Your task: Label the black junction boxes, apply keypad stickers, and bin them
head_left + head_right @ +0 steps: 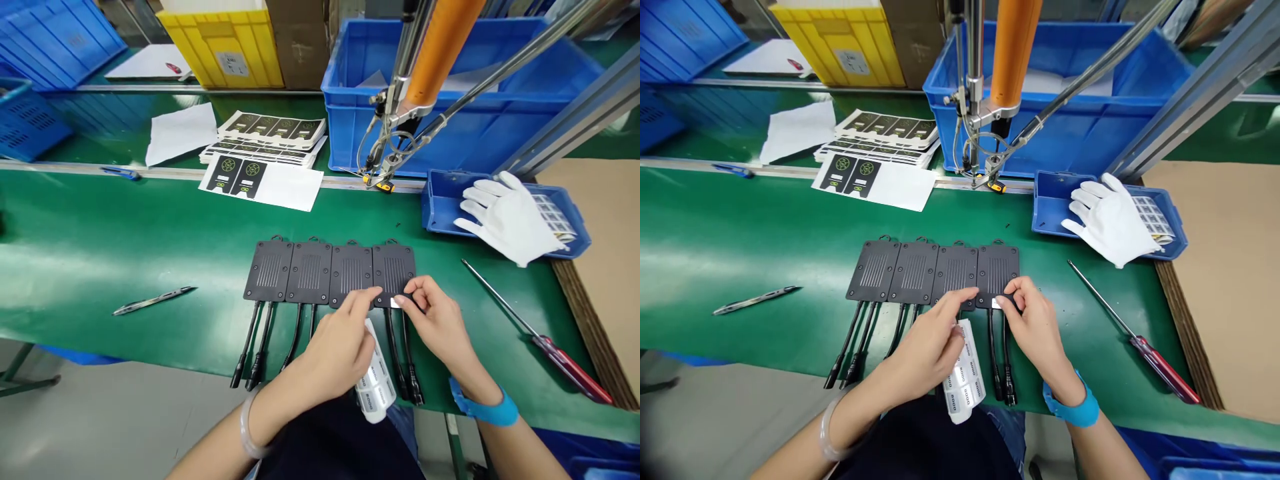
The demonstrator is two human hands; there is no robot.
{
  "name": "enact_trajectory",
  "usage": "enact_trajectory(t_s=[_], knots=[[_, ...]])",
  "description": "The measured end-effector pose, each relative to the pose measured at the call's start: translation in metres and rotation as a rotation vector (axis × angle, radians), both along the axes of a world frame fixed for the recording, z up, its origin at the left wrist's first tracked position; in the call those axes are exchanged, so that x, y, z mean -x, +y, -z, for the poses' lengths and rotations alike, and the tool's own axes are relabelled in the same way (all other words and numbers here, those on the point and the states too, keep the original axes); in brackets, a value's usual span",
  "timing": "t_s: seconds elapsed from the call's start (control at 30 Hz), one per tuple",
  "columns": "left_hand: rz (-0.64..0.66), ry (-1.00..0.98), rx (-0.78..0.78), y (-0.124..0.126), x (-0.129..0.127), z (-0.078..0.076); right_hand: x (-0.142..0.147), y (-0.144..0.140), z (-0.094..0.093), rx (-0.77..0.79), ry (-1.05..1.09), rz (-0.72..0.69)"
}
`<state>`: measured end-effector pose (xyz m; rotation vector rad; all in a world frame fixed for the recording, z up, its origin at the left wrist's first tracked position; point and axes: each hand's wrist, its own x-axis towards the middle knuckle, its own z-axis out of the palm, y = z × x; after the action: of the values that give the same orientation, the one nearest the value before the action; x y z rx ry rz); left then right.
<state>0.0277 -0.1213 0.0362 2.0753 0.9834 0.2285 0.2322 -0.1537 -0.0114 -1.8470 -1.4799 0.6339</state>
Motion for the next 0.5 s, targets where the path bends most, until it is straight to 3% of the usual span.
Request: enact_trajectory(t_s=[0.13,0.3,0.5], knots=[[-0.228,-0.322,0.215,-0.005,0.021,0.004,0.009,-0.006,-0.02,0.015,0.18,-0.016],[-0.388,-0.549,0.277,-0.018,0.038,0.002,0.046,-0.022,-0.053,-0.168,0.057,-0.34],[-0.486,-0.621,0.312,-0.027,0.061,-0.003,0.07,-0.027,-0.05,-0.238,0.144,-0.149]])
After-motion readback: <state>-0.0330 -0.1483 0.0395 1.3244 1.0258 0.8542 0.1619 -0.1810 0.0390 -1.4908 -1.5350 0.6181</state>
